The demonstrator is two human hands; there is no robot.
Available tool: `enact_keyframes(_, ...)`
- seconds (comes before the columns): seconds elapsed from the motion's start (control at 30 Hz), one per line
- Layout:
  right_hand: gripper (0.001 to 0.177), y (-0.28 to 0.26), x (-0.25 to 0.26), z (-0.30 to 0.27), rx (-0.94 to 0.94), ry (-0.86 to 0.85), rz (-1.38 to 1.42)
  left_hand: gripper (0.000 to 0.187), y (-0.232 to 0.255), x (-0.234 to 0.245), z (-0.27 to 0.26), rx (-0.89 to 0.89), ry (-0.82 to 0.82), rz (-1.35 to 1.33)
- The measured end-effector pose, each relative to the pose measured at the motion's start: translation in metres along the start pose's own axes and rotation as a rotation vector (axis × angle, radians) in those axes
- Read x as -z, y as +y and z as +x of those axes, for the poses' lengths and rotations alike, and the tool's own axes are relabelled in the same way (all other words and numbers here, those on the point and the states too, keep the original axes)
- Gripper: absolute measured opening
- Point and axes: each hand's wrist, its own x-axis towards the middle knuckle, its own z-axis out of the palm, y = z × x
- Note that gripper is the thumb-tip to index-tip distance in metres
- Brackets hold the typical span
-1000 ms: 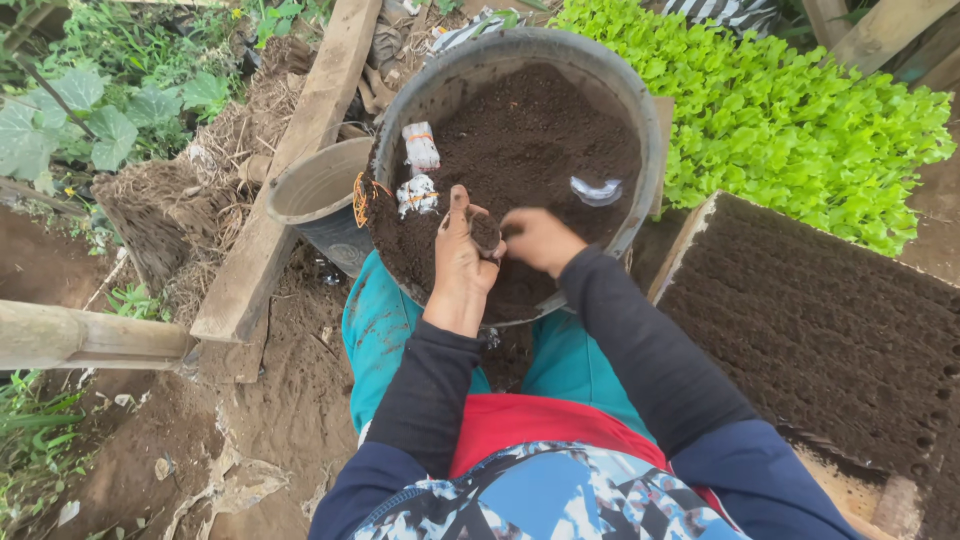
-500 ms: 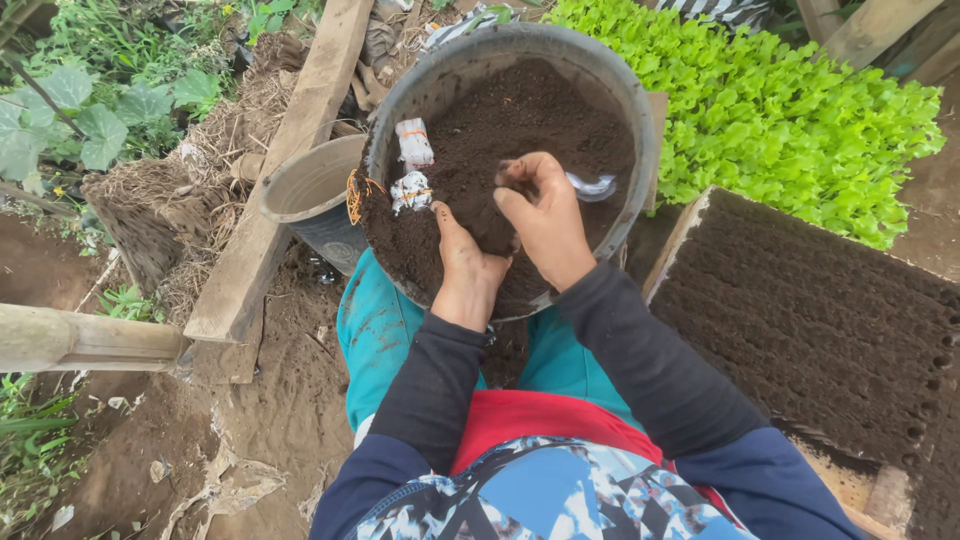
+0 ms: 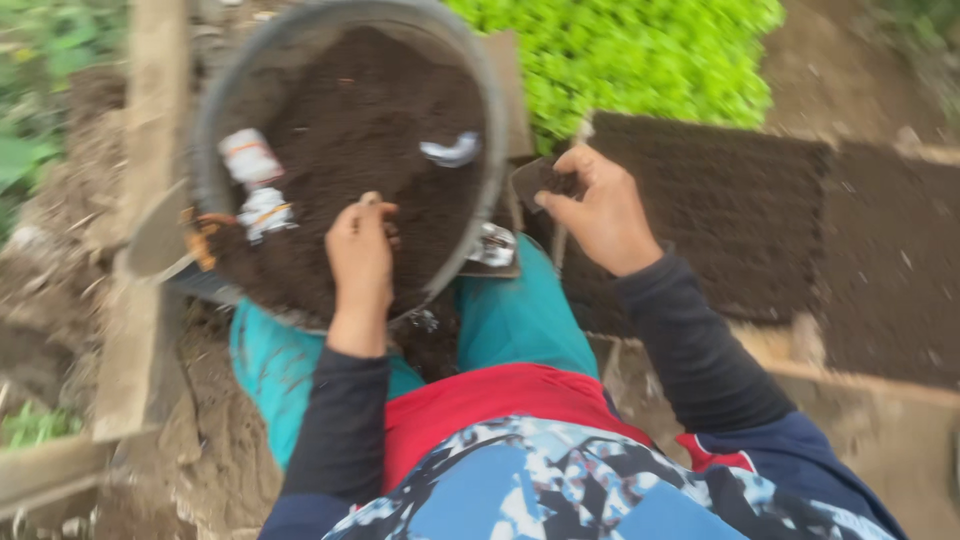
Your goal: The person repeatedly scoops soil from a bucket, wraps it with small seed packets, and places the resulting soil balls into a seedling tray. The process is repeated multiple times throughout the clip.
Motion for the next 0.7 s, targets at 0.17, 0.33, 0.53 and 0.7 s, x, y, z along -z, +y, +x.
enact_keyframes(0.17,0.031,0.094,0.069,-0.061,-0.221,0.198,-0.162,0.011,-0.011,0.026,-0.007,-0.580,-0.115,0.590)
enact_keyframes(0.33,0.023,0.173,0.103,-0.139,-0.462,0.275,-0.322,0.011,0.003,0.030,-0.028,-0.888,-0.116,0.928)
enact_keyframes(0.53,0.024,0.238,0.104,-0.205,-0.827,0.398,-0.203,0.034,-0.004,0.034,-0.031,-1.012,-0.154,0.946)
enact_keyframes(0.7,0.032,0.291,0.085,-0.235,-1.050,0.400,-0.227,0.026,-0.011,0.037,-0.034,-0.911,-0.138,0.984)
